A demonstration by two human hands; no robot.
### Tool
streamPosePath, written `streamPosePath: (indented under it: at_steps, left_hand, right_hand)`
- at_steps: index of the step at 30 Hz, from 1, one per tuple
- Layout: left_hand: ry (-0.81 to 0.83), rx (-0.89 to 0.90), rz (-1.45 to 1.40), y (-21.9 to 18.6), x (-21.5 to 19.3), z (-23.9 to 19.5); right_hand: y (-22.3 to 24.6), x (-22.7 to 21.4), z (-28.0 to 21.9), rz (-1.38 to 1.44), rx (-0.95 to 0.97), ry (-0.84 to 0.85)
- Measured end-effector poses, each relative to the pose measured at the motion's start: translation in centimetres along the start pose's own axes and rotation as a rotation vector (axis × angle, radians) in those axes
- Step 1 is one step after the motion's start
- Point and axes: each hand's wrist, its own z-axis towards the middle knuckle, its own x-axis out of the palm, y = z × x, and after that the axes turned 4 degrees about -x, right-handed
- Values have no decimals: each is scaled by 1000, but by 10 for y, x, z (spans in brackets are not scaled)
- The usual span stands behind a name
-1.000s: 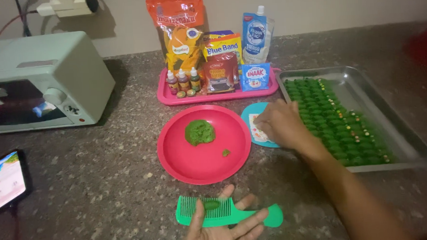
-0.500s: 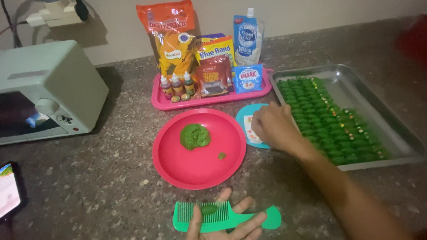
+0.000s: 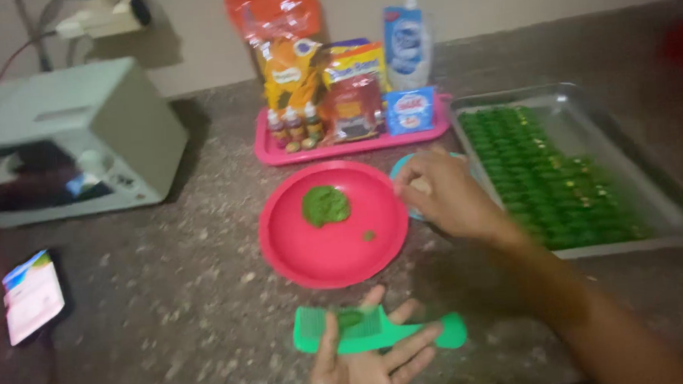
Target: The person shapes small portions of green dough into balls using their hands and a green comb. They roll the dough between their palms and use the comb to create a textured surface before placing the finished pieces onto a metal tray.
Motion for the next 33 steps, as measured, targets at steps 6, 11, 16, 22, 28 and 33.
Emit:
streamPosePath:
  at_steps: [6, 11, 16, 22, 28, 33]
  left_hand:
    - [-443, 45, -259, 4, 14, -1]
    - [-231, 83, -512, 11, -3, -3]
    - [-321, 110, -388, 14, -6, -4]
    - [-323, 109, -411, 15, -3, -7]
    - [-341, 98, -416, 17, -6, -4]
    - [-279, 53, -499, 23, -19, -7]
  right_hand:
    - [93, -4, -23, 377, -323, 42]
    - [128, 3, -45, 237, -253, 286]
    - [126, 23, -51, 352, -491, 141]
    - [130, 27, -53, 293, -504, 123]
    - [128, 32, -53, 348, -489, 189]
    - [120, 36, -62, 262, -283, 275]
